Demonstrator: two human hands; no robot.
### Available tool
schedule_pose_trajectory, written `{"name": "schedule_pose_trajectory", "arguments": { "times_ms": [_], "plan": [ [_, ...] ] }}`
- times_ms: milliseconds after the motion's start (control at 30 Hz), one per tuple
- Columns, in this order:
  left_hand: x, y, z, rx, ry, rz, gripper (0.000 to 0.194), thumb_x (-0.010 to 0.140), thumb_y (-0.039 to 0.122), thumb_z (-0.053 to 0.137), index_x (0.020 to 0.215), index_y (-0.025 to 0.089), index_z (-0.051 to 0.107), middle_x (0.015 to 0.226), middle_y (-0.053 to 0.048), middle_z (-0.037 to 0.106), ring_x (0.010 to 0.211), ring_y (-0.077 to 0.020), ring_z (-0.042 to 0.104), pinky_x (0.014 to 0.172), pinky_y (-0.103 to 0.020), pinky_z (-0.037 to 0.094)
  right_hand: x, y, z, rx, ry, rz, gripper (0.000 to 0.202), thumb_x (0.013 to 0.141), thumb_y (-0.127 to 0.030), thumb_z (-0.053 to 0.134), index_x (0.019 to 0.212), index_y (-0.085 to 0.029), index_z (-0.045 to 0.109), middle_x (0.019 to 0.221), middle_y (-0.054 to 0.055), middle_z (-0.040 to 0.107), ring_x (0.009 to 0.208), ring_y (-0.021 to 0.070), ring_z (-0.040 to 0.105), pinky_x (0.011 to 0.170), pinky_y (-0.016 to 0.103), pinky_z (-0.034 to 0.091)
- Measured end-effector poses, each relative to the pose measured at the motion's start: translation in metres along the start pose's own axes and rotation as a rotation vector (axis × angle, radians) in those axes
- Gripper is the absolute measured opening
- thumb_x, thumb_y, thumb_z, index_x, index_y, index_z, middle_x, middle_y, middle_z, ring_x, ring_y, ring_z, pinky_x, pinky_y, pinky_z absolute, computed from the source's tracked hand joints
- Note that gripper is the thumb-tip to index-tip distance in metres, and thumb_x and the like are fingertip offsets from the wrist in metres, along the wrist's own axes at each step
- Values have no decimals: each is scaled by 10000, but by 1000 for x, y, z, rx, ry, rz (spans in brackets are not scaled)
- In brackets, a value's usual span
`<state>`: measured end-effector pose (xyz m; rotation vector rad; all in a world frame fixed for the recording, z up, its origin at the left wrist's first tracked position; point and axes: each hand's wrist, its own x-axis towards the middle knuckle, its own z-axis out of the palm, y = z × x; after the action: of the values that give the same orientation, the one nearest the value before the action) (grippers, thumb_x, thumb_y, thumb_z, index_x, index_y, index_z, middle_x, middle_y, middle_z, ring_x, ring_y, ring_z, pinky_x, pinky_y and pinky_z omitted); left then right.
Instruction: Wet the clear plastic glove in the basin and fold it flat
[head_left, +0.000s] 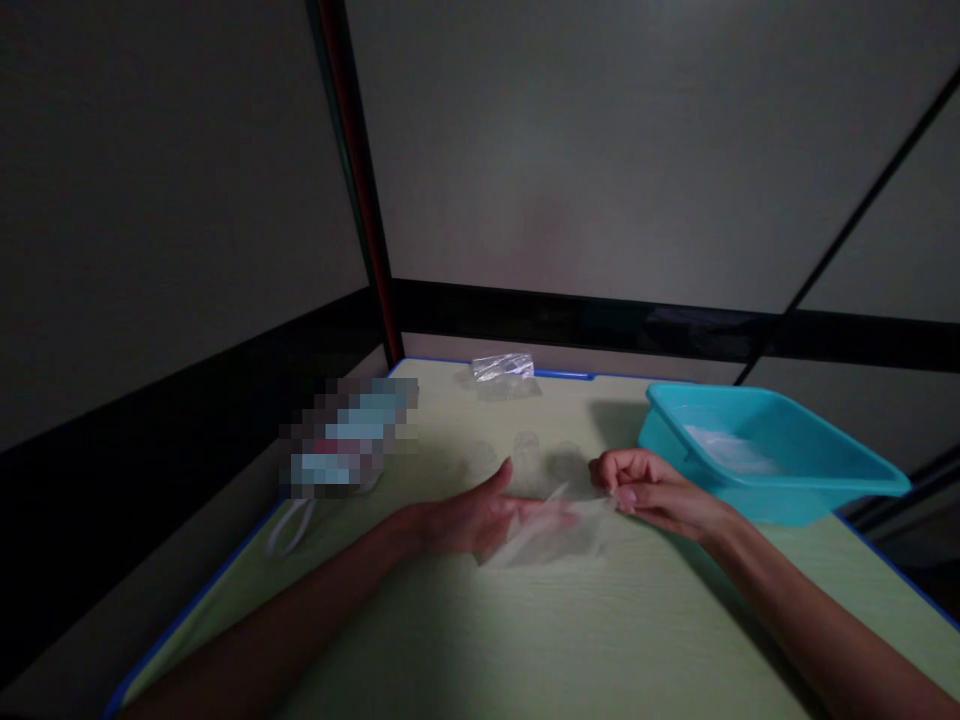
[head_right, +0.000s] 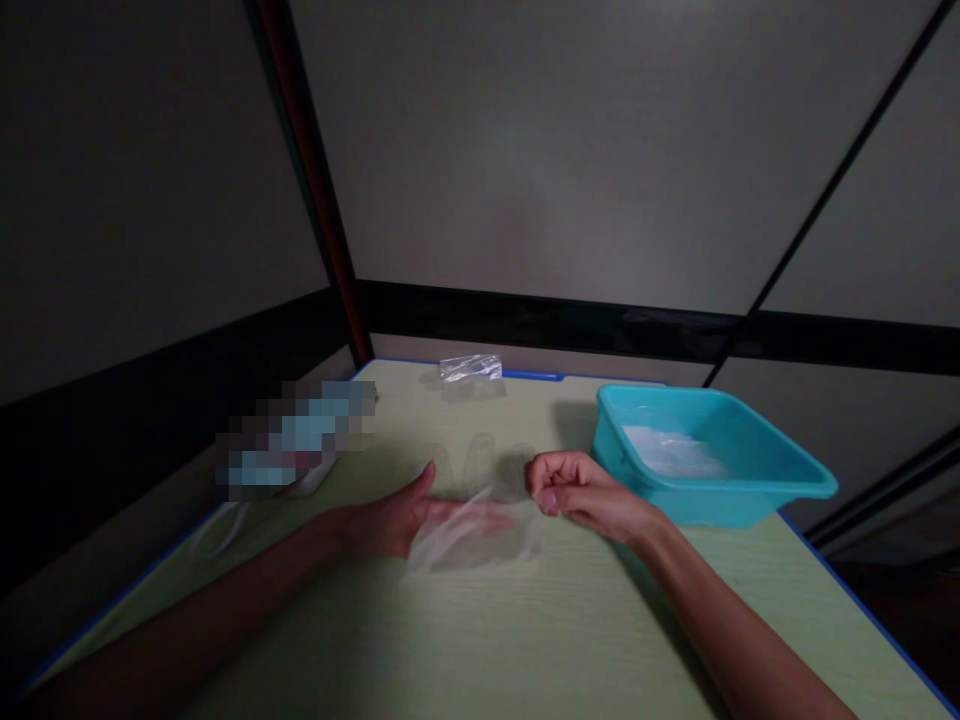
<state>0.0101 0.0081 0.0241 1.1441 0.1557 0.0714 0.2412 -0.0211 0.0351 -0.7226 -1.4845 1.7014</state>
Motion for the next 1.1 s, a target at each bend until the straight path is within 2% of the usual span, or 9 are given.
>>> {"name": "schedule_pose_trajectory", "arguments": {
  "times_ms": [167,400,600,767,867,967,1100],
  "plan": [
    [1,-2,-13,-240,79,32,847,709,701,74,1201,92,397,1216,-144,429,1131,-222,365,914,-323,233,11,6,-2,153,45,-11,143,647,-214,649,656,-137,528,633,-36,459,521,38,395,488,156,289],
    [1,3,-16,-428,204,-9,871,687,725,119,1127,56,461,1118,-153,507,1033,-241,441,875,-319,263,16,9,-3,249,158,6,69,703,-175,611,723,-135,559,783,-5,529,665,54,486,586,155,387],
    [4,5,-15,-520,163,90,833,701,704,167,1163,56,413,1131,-176,486,1061,-285,424,892,-391,221,20,12,-2,330,254,33,64,716,-150,590,770,-144,555,870,24,596,756,98,555,640,206,446],
    [4,6,-18,-515,107,90,839,693,704,200,1159,37,405,1101,-187,505,1064,-316,422,913,-428,179,22,15,-4,423,321,17,54,716,-140,588,738,-149,539,829,16,614,740,107,581,641,225,476],
    [5,6,-18,-512,127,115,719,735,607,295,1165,40,398,1113,-177,500,1073,-305,418,917,-425,189,24,17,-6,432,381,16,71,706,-132,599,726,-155,535,799,4,611,724,103,585,639,231,494],
    [7,3,-20,-523,181,131,529,753,384,415,1162,49,401,1106,-160,512,1066,-266,435,918,-397,218,25,18,-6,436,403,9,83,699,-120,604,724,-157,534,747,-15,601,680,90,585,628,231,510],
    [6,-2,-24,-517,205,42,471,726,192,447,1156,8,389,1042,-165,555,1025,-225,482,930,-355,232,27,18,-5,440,409,-4,96,688,-106,610,717,-152,530,736,-12,601,688,100,594,632,242,524]
  ]
}}
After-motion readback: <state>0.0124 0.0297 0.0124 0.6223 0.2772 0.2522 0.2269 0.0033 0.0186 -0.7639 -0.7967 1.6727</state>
